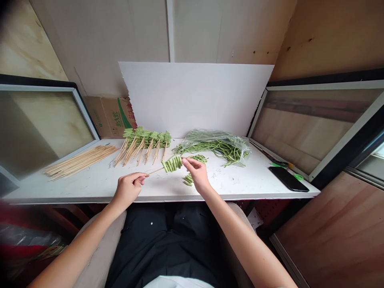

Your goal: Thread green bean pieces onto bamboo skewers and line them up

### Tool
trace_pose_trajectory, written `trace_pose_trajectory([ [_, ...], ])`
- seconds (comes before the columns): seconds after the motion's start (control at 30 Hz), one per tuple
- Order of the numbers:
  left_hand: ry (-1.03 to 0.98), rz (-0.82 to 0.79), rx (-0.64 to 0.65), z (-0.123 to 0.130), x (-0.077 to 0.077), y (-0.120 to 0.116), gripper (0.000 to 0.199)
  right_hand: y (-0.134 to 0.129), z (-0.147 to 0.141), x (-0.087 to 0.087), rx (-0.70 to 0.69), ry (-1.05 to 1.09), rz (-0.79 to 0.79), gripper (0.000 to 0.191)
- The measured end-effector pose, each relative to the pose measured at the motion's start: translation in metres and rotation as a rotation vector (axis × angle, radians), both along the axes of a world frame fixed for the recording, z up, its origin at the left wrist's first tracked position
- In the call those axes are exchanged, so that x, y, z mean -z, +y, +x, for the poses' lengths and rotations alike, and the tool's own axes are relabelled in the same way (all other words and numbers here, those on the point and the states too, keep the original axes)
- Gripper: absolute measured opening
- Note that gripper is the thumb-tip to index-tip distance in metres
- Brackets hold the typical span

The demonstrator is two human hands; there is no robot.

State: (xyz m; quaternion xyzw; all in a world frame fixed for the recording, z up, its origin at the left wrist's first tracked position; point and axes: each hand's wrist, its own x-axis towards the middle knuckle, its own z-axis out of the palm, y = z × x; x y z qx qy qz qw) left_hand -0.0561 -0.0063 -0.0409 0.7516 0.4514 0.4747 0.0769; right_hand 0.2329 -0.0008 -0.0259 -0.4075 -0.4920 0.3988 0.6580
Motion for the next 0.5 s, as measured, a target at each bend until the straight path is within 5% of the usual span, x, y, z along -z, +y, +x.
trace_pose_trajectory([
  [0.13,-0.008,0.009,-0.005,-0.003,-0.009,-0.002,0.032,0.007,0.029,-0.013,-0.021,-0.103,0.002,0.044],
  [0.27,-0.001,0.005,-0.036,-0.006,-0.010,0.000,0.031,0.011,0.062,-0.022,-0.052,-0.503,-0.015,0.046],
  [0.5,0.018,-0.009,-0.044,-0.006,-0.004,0.003,0.030,0.023,0.077,0.008,0.015,-1.008,-0.167,0.021],
])
